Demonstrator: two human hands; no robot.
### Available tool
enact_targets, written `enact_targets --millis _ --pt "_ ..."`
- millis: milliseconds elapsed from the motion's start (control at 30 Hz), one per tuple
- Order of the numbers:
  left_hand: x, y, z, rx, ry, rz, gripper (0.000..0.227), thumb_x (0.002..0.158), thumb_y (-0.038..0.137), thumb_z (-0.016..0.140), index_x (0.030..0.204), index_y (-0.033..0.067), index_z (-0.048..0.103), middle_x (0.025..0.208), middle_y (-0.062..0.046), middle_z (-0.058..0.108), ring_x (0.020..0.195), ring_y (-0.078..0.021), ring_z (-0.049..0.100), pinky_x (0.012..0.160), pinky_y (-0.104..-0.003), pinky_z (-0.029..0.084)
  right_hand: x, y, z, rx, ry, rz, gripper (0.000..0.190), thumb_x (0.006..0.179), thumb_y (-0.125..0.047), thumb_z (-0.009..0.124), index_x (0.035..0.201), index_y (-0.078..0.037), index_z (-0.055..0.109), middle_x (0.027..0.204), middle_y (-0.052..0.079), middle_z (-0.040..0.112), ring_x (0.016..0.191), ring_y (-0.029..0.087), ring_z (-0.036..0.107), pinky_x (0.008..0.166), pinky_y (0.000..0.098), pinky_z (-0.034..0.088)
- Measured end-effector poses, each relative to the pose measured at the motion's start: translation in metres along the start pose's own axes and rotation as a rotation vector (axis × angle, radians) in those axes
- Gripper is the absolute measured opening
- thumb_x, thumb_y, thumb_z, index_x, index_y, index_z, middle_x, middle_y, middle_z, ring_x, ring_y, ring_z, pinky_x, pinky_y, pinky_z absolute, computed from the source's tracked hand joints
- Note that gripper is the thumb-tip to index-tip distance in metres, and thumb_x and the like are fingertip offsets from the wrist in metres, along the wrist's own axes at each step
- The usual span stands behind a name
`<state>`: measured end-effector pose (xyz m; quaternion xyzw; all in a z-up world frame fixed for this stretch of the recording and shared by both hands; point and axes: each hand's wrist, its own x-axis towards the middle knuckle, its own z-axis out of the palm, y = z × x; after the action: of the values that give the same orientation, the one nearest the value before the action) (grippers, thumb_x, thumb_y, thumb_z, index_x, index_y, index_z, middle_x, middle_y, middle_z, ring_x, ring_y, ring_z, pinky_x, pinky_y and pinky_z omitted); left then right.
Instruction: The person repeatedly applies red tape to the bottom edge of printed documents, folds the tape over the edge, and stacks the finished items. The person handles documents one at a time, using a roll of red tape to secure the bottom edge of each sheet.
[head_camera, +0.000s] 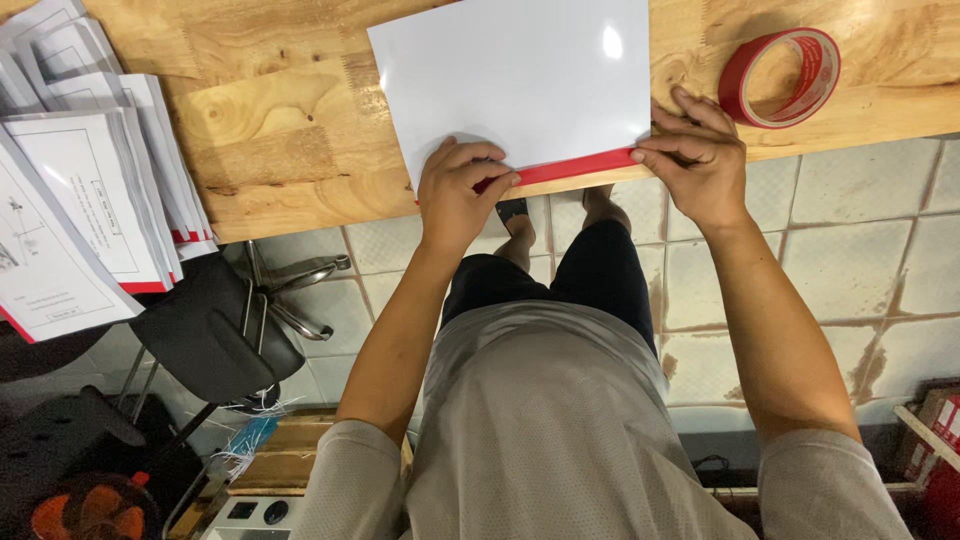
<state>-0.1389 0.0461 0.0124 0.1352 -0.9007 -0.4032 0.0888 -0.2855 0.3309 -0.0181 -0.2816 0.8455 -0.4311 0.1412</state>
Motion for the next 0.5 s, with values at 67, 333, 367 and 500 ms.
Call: enact_targets --millis 67,333,367,500 --pt "0.002 0.000 0.000 -0.013 -0.016 -0.025 0.016 0.081 0.023 0.087 0.080 0.0100 0.079 0.097 0.003 0.074 0.080 -0.0174 0.066 0.109 -0.045 0.048 -0.001 0.000 0.001 -0.013 0.012 -0.022 0.014 0.093 -0.020 0.088 0.103 -0.013 0.081 0.133 0.007 0.073 0.148 0.028 0.053 0.128 0.0476 0.032" --pt "0.000 0.000 0.000 -0.019 -0.010 -0.007 0.012 0.081 0.019 0.086 0.080 0.0096 0.079 0.097 0.002 0.074 0.086 -0.0181 0.069 0.113 -0.049 0.043 -0.013 0.008 0.020 -0.129 0.212 0.019 0.018 0.110 -0.007 0.068 0.126 -0.004 0.075 0.135 0.011 0.073 0.144 0.027 0.059 0.129 0.0516 0.038" --pt "0.001 0.000 0.000 -0.009 -0.006 -0.002 0.012 0.081 0.019 0.086 0.080 0.0097 0.079 0.096 0.002 0.074 0.087 -0.0184 0.069 0.113 -0.050 0.043 -0.014 0.002 0.027 -0.136 0.273 0.031 0.019 0.110 -0.007 0.067 0.127 -0.003 0.075 0.135 0.012 0.073 0.143 0.026 0.060 0.129 0.0518 0.039" --pt "0.002 -0.002 0.000 -0.008 0.000 -0.007 0.014 0.080 0.021 0.087 0.080 0.0097 0.079 0.096 0.002 0.074 0.088 -0.0187 0.069 0.111 -0.048 0.044 -0.022 -0.044 0.069 -0.283 0.305 -0.189 0.040 0.110 -0.013 0.053 0.146 0.003 0.057 0.152 0.020 0.057 0.152 0.036 0.044 0.129 0.0546 0.029"
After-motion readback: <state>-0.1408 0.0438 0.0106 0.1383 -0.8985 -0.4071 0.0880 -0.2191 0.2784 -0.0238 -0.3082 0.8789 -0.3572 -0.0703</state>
